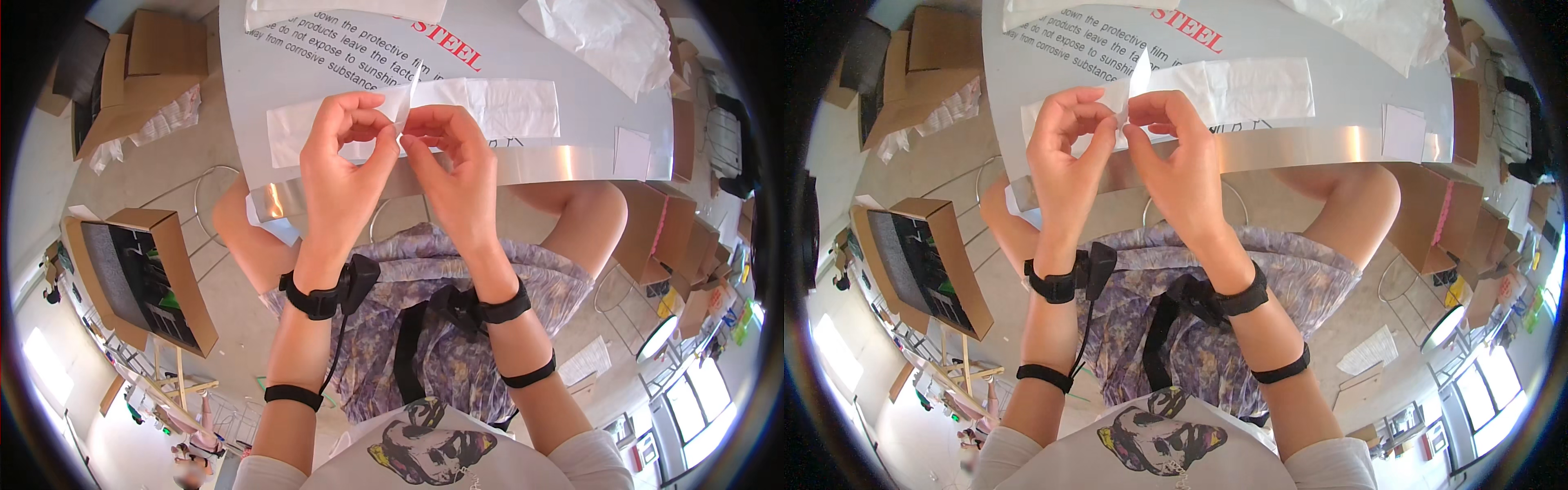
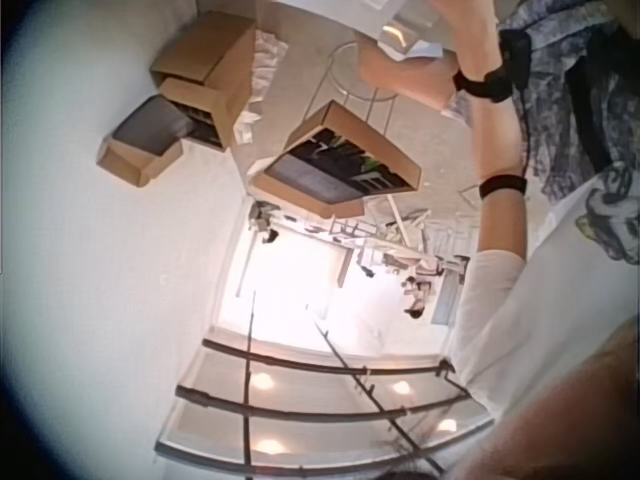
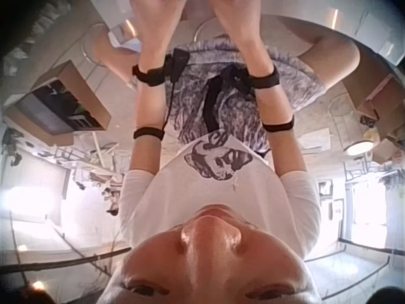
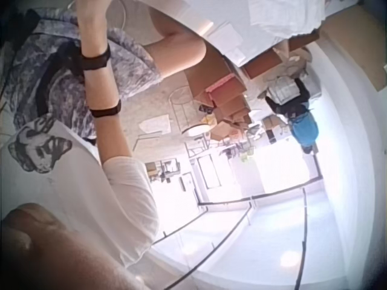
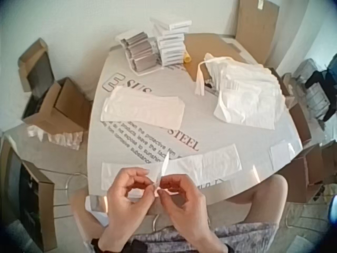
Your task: Folding and preparing white plastic packaging sleeves for products.
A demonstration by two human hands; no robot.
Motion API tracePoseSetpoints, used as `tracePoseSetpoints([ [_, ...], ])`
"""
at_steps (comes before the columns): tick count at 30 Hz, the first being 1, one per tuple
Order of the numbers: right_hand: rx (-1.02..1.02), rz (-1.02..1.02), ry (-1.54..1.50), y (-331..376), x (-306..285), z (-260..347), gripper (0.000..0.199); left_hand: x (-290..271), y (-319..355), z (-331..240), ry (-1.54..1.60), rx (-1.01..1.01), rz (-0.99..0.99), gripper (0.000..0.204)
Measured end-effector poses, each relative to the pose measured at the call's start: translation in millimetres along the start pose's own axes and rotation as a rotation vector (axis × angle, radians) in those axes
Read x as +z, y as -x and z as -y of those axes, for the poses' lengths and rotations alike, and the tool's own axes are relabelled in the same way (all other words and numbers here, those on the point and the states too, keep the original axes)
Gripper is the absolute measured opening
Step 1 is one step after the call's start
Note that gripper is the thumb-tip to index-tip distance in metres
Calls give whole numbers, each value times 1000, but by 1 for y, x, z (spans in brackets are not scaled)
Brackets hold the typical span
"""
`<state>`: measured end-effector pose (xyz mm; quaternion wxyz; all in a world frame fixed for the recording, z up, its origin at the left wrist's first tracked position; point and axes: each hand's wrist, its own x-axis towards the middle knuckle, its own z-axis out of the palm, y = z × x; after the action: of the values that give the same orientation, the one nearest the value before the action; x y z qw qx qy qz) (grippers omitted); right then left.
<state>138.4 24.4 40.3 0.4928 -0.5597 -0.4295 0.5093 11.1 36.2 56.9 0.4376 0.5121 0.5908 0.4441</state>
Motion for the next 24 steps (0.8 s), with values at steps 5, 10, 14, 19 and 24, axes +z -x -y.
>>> tracePoseSetpoints([
  [5, -125, -7, 147, -1, 0, 1, 23, 0, 0, 0, -212, 158, 7, 34],
  [10, -172, -58, 169, 0, 4, 1, 17, -1, -1, 2, -312, 277, 22, 41],
  [14, -198, -56, 258, 2, 0, 3, 20, -3, 0, 0, -392, 355, -34, 43],
  [19, -305, -53, 241, 0, 5, 2, 20, -4, 0, -3, -460, 385, -47, 44],
  [24, -224, -9, 206, 1, 7, 8, 22, -7, -1, -6, -320, 303, -14, 42],
])
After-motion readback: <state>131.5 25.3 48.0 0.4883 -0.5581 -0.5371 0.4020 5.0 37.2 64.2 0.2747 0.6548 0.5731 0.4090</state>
